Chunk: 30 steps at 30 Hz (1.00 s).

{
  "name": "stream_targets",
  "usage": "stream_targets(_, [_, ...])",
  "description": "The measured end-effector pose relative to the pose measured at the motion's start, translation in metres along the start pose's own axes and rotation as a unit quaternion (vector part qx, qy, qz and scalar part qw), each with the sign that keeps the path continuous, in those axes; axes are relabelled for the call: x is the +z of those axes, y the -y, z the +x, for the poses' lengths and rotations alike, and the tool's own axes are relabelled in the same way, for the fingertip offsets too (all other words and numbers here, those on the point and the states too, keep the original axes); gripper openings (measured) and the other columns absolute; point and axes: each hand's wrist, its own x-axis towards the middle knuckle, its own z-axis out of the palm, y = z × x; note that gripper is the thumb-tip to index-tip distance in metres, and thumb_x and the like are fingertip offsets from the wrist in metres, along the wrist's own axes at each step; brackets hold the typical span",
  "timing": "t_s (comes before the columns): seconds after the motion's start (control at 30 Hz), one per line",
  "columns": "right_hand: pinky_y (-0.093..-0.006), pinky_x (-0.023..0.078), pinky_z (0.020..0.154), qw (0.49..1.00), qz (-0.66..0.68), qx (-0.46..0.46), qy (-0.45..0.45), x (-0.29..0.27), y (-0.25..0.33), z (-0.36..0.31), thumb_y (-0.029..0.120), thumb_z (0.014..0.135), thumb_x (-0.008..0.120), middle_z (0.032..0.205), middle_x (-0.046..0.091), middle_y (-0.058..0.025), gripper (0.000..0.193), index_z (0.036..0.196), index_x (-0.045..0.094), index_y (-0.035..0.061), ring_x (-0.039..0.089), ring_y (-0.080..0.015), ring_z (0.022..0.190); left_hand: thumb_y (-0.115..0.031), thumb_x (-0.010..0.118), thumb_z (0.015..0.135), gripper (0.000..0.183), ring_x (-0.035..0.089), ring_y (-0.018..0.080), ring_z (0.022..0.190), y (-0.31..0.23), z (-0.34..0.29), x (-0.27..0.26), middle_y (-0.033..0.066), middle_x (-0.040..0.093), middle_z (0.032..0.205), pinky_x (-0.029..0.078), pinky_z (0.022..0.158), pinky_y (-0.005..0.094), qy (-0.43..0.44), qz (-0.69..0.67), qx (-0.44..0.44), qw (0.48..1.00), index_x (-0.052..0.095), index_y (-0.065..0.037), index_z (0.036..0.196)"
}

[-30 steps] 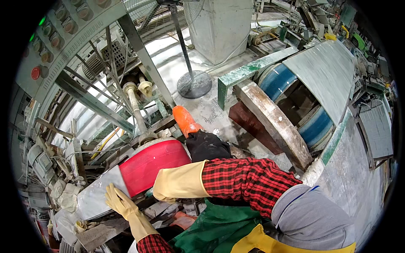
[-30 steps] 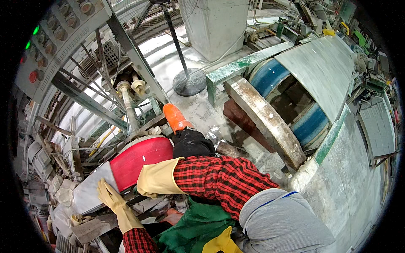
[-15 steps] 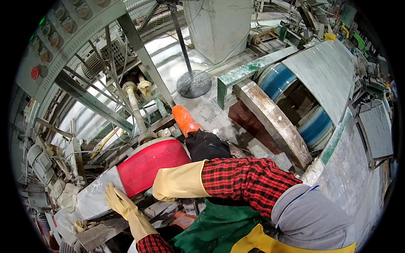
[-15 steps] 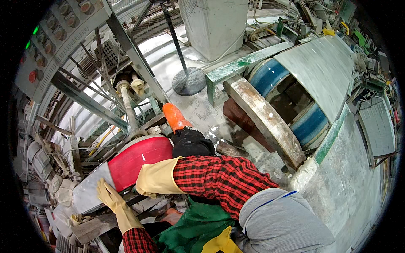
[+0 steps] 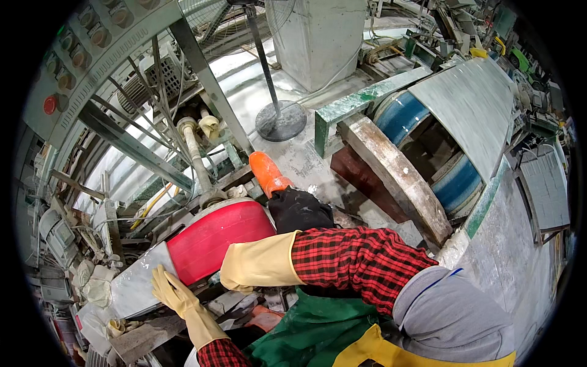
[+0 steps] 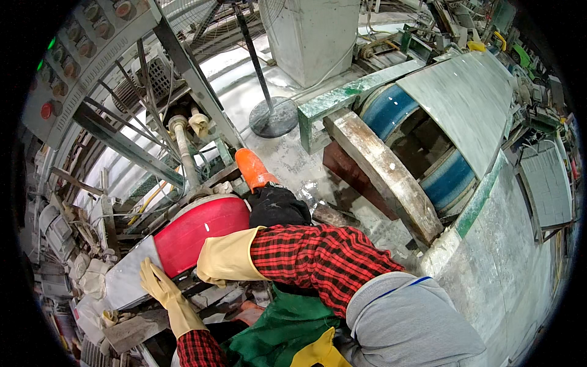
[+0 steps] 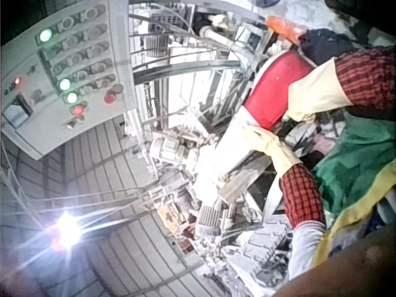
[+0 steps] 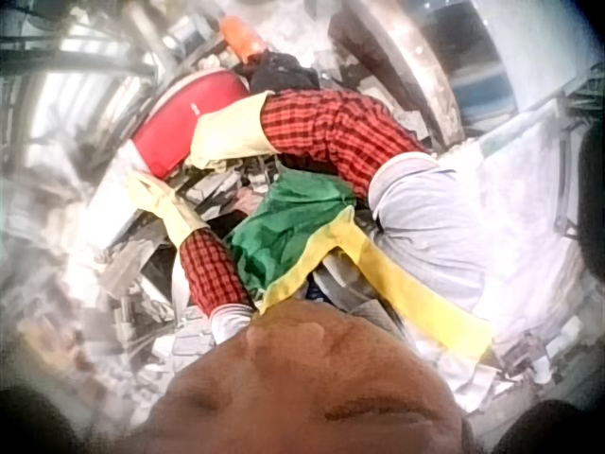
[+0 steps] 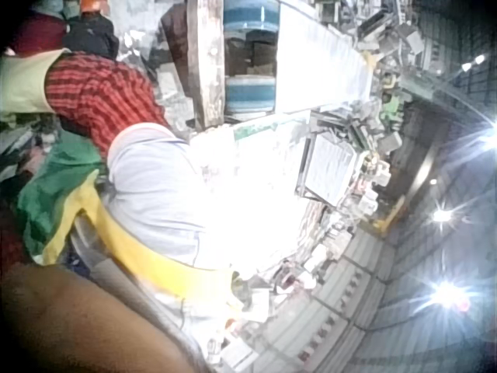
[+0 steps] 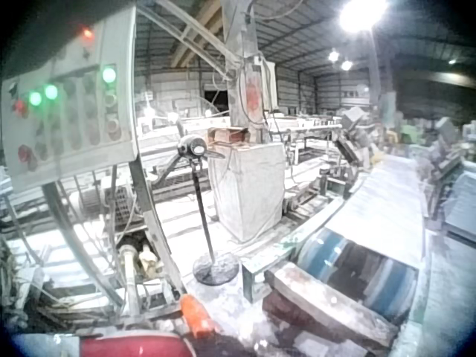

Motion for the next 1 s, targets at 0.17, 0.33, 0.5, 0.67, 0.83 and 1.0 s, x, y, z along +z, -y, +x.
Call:
stream_targets(0.17, [-0.0353, 0.053, 0.059, 0.989, -0.128, 0.031, 0.067, -0.012, 0.021, 0.002, 0.016, 0.075, 0.08, 0.078, 0.073, -0.0018, 0.012, 0.083, 0.074, 0.0095, 0.067, -0.0187, 0.069, -0.03, 0.044, 0.11, 0.039, 0.041, 0.0391, 0.146, 0.002, 0.0, 0.0, 0.0202, 0.053, 0.152, 0.017, 0.126, 0.0521, -0.001, 0.018, -0.002, 1.0, 0.064, -0.011, 0.138])
stream_targets(0.33, [-0.0385, 0.054, 0.06, 0.989, 0.088, -0.121, 0.012, -0.003, -0.017, -0.006, 0.016, 0.076, 0.08, 0.076, 0.071, -0.0139, 0.019, 0.083, 0.071, 0.0005, 0.067, -0.0249, 0.071, -0.03, 0.045, 0.109, 0.039, 0.044, 0.0393, 0.144, 0.004, 0.002, 0.003, 0.0207, 0.054, 0.151, 0.018, 0.125, 0.0535, -0.007, 0.016, 0.008, 1.0, 0.065, -0.01, 0.136])
stream_targets(0.5, [-0.0368, 0.053, 0.058, 0.972, 0.123, -0.198, 0.01, -0.004, -0.025, 0.001, 0.014, 0.075, 0.08, 0.074, 0.07, -0.0179, 0.019, 0.075, 0.069, -0.0011, 0.066, -0.0273, 0.065, -0.03, 0.045, 0.109, 0.039, 0.045, 0.0392, 0.143, 0.015, 0.002, 0.005, 0.0206, 0.054, 0.151, 0.018, 0.124, 0.0545, -0.011, 0.021, 0.018, 1.0, 0.065, -0.01, 0.136])
stream_targets(0.67, [-0.0341, 0.051, 0.056, 0.981, 0.089, -0.161, -0.063, 0.009, -0.02, -0.004, 0.011, 0.074, 0.079, 0.073, 0.07, -0.0134, 0.013, 0.074, 0.069, 0.0015, 0.065, -0.0216, 0.062, -0.031, 0.044, 0.109, 0.04, 0.044, 0.0391, 0.144, 0.006, 0.002, 0.002, 0.0203, 0.053, 0.151, 0.018, 0.124, 0.0547, -0.005, 0.017, 0.01, 1.0, 0.065, -0.01, 0.136])
stream_targets(0.83, [-0.0344, 0.051, 0.056, 0.991, 0.061, -0.112, -0.051, 0.003, -0.009, -0.008, 0.011, 0.072, 0.08, 0.073, 0.07, -0.0072, 0.011, 0.079, 0.073, 0.0057, 0.064, -0.0178, 0.062, -0.031, 0.045, 0.109, 0.039, 0.044, 0.0391, 0.144, 0.01, -0.001, 0.006, 0.0201, 0.053, 0.152, 0.018, 0.124, 0.0551, -0.015, 0.018, 0.006, 1.0, 0.065, -0.01, 0.137])
stream_targets(1.0, [-0.0406, 0.055, 0.061, 0.983, -0.18, 0.011, 0.048, 0.0, 0.006, 0.018, 0.02, 0.067, 0.082, 0.081, 0.075, -0.0045, 0.024, 0.091, 0.081, 0.0186, 0.07, -0.0216, 0.07, -0.027, 0.046, 0.109, 0.038, 0.046, 0.0395, 0.141, -0.007, 0.001, -0.001, 0.0201, 0.055, 0.149, 0.021, 0.123, 0.0534, 0.002, 0.013, 0.007, 1.0, 0.065, -0.008, 0.136])
